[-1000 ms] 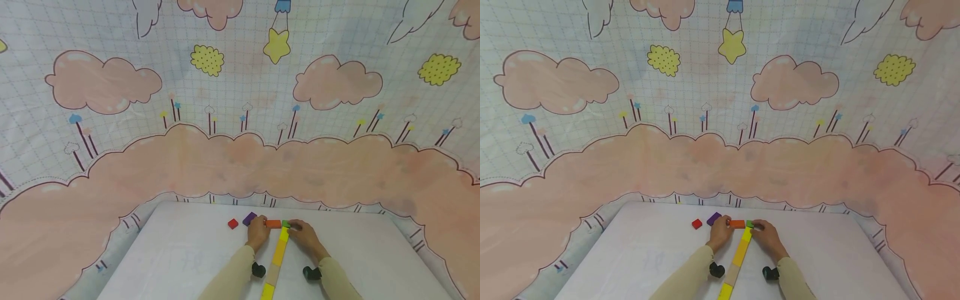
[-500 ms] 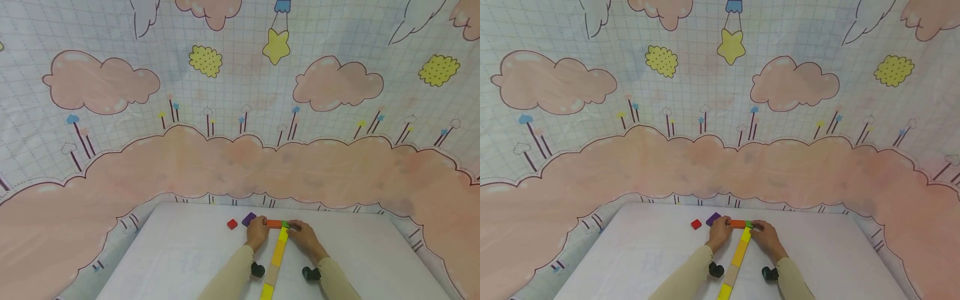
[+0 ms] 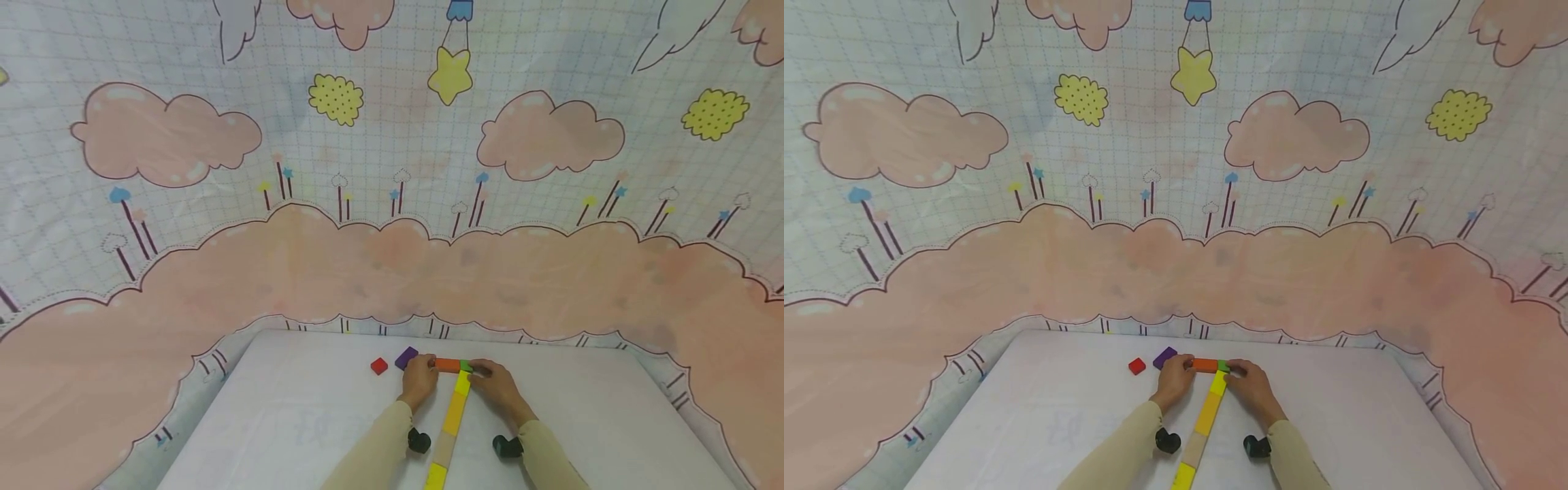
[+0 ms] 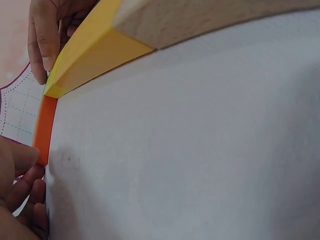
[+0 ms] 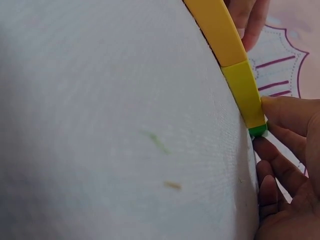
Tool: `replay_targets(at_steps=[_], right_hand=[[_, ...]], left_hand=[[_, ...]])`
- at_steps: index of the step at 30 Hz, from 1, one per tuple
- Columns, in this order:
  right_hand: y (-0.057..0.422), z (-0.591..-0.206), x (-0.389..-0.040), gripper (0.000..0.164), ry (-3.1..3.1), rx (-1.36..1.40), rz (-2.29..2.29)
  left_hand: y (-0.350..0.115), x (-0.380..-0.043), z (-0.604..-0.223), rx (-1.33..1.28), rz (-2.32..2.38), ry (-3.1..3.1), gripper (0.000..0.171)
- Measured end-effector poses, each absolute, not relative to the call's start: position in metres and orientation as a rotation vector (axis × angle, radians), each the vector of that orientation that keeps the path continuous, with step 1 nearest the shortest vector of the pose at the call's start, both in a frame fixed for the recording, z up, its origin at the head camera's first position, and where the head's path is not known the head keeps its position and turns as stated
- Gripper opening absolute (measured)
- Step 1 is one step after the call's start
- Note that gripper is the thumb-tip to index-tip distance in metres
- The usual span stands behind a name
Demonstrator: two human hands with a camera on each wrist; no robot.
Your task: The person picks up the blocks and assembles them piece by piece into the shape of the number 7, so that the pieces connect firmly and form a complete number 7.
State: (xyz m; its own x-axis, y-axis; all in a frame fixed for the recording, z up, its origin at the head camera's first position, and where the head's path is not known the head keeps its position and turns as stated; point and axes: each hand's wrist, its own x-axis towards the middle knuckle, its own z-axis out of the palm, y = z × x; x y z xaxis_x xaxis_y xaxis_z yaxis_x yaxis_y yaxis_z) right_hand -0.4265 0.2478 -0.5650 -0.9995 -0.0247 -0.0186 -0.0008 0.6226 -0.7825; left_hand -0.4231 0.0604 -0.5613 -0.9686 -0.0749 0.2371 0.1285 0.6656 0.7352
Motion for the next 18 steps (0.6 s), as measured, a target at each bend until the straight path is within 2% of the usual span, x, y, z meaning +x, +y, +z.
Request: replay_targets(at_steps=[18], right_hand=[[0.245, -0.564, -0.422, 0.033, 2.819, -0.022, -1.355]], left_hand=[[0.047, -0.410, -0.560, -0.138, -1.310, -2.585, 0.019]])
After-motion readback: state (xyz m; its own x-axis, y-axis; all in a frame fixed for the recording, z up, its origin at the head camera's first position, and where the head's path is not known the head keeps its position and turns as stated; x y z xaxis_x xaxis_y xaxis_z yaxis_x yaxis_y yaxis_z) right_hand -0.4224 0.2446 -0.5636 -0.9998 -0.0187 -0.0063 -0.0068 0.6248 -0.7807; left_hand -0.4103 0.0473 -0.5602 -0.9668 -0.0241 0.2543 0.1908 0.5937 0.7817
